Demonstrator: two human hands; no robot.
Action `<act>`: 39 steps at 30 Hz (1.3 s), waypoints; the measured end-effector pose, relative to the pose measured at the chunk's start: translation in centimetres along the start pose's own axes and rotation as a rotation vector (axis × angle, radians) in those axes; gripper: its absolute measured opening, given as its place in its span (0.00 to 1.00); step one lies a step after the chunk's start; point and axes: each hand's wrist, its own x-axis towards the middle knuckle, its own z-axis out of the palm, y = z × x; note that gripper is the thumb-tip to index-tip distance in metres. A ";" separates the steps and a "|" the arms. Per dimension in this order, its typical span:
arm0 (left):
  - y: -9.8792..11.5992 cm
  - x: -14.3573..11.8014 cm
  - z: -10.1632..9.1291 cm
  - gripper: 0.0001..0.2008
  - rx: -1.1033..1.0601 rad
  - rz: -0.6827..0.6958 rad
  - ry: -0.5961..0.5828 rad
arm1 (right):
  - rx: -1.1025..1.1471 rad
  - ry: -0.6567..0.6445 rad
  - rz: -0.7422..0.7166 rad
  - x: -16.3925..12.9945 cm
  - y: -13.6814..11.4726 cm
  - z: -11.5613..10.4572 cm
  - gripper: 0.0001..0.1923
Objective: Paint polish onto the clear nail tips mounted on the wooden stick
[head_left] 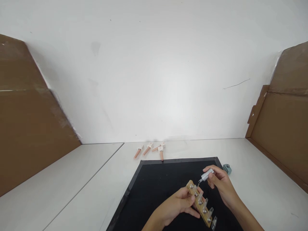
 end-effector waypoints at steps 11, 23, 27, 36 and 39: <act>0.1 0.0 0.1 0.24 0.053 0.010 0.012 | 0.044 -0.013 0.008 -0.2 0.2 0.1 0.25; 0.0 0.0 -0.1 0.25 0.054 0.024 -0.006 | 0.080 0.007 0.020 0.0 0.0 0.1 0.22; -0.2 -0.1 -0.5 0.23 -0.049 0.031 -0.013 | 0.112 0.036 0.023 0.0 0.1 0.0 0.22; -0.6 -0.4 -1.0 0.17 -0.355 0.107 -0.150 | 0.258 0.032 0.053 -0.7 -0.5 0.3 0.20; -1.1 -0.3 -1.3 0.18 -0.402 0.180 -0.242 | 0.308 0.008 0.054 -1.0 -0.7 0.4 0.18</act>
